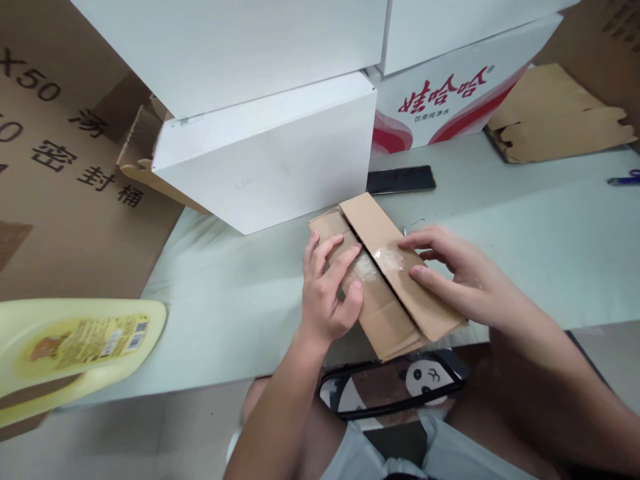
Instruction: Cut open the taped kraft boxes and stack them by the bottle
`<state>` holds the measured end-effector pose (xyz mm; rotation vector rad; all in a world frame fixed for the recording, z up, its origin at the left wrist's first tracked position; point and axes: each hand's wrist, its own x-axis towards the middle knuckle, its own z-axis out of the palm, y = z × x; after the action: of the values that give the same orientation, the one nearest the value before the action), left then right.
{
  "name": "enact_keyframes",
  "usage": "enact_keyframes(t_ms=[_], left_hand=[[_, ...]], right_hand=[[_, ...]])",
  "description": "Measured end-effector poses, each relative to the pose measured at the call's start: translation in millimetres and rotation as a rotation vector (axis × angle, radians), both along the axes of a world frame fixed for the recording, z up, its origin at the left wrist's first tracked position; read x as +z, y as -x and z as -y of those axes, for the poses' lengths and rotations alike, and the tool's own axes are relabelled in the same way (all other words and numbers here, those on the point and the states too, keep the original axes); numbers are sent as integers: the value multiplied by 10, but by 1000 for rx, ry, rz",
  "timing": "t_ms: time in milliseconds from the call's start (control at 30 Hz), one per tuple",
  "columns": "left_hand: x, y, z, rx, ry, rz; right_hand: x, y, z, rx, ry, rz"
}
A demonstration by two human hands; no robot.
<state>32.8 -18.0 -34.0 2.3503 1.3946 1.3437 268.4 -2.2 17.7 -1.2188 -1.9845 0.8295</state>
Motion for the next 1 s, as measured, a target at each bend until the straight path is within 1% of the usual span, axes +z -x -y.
enact_keyframes(t_ms=[200, 600, 1000], left_hand=[[-11, -6, -11, 1, 10, 5], [22, 10, -5, -25, 3, 5], [-5, -2, -29, -42, -9, 24]], right_hand=[[1, -5, 6, -3, -3, 19], [-21, 17, 24, -3, -21, 29], [-43, 28, 40, -10, 7, 0]])
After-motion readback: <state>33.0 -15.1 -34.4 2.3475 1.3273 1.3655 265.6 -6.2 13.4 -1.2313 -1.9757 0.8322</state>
